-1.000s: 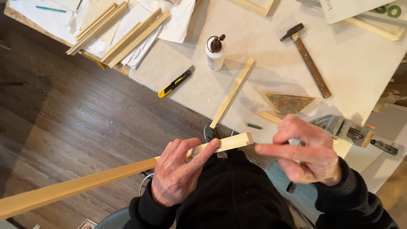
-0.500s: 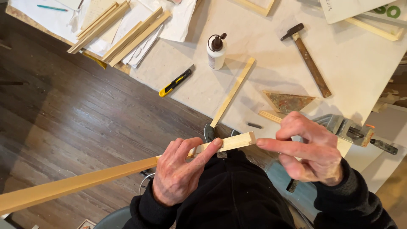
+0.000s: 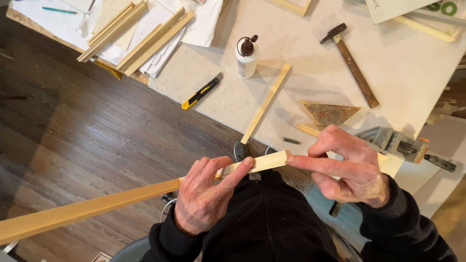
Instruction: The person is assembling wooden picture frames by applying glue and using a corner clamp to secure the joints.
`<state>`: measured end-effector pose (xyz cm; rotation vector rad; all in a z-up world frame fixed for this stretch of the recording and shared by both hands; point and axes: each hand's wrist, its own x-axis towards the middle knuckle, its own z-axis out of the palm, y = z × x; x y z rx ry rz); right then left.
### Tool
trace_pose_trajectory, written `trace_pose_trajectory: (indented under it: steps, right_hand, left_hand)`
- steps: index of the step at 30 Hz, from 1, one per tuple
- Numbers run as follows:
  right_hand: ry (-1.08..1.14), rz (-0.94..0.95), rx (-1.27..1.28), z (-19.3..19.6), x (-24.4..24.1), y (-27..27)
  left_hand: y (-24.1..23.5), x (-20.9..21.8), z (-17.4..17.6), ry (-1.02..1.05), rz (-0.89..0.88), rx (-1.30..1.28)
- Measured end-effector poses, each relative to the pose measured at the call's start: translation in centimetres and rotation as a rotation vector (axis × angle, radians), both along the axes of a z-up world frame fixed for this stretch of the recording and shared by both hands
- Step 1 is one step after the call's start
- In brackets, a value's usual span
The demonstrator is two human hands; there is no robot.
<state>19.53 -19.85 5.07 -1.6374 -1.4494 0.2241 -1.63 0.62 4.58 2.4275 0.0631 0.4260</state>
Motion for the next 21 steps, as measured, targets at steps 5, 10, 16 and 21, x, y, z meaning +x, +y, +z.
trace_pose_trajectory:
  steps: [5, 10, 16, 21]
  right_hand:
    - [0.061, -0.018, 0.063, -0.7, -0.2, -0.3]
    - [0.094, -0.058, 0.058, -1.2, -0.1, -0.7]
    - [0.083, -0.027, 0.026, -1.4, 0.3, -0.6]
    - [0.096, -0.005, 0.046, -1.3, 0.3, -0.7]
  left_hand:
    - [0.0, -0.1, 0.1, 0.004, 0.009, -0.001]
    - [0.0, -0.3, 0.1, 0.006, 0.017, -0.004]
    - [0.2, -0.1, 0.1, 0.006, 0.004, -0.007]
    - [0.2, 0.0, 0.1, 0.003, 0.008, -0.006]
